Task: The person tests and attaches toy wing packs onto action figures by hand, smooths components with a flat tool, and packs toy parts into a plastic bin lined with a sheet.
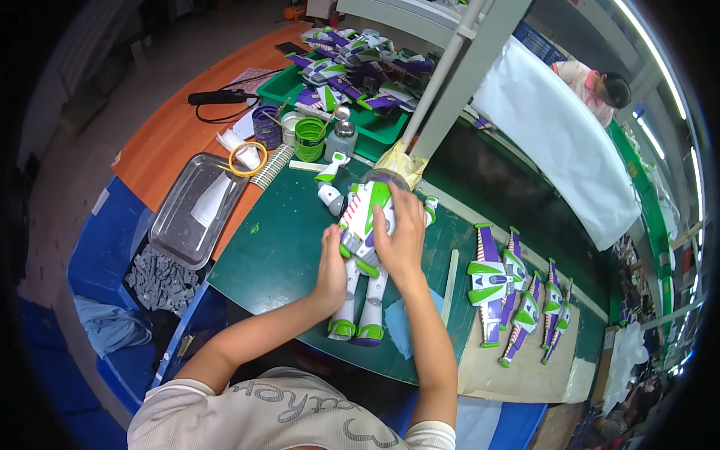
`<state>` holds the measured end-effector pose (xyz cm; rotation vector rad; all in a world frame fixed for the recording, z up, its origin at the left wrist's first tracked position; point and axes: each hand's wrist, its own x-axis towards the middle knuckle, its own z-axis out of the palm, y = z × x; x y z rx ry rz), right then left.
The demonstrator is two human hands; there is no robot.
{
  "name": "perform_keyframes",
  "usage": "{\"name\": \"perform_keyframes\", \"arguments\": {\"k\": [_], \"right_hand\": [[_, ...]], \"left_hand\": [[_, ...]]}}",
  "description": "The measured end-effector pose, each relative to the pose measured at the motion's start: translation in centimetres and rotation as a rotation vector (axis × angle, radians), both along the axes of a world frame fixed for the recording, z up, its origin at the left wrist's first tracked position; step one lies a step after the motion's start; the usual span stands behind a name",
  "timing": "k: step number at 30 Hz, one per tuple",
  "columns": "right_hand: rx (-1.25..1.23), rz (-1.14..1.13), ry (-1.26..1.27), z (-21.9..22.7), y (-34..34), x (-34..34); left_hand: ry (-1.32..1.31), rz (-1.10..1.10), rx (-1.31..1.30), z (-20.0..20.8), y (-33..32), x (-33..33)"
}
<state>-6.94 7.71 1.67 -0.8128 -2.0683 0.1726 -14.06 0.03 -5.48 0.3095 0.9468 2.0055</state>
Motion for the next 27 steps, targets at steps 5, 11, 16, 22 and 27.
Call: {"name": "perform_keyframes", "arguments": {"k": [5,11,16,22,27], "right_hand": [[-0.132,0.040,-0.117,0.5,2.5,-0.8],[-0.083,0.022,-0.197,0.1,2.8,-1.1],[-0.011,-0.090,-0.292,-0.5,4.2,-1.1],[-0.186,-0.125,-0.139,0.2,3.9,-1.6],[-0.155,-0.157,-0.178,-0.1,4.1,-1.6]], "left_hand": [[0.346,-0.028,-0.158,-1.2,1.4,-2.9],[0.019,-0.289,0.100,-4.2,6.9,-6.7],[0.115,-0.318,0.070,-4.6,7.6,-6.4],[0.035,-0.250,0.123,-3.9,7.3,-6.4],[0.100,-0.272,0.048,-4.3,7.2,-6.7]]}}
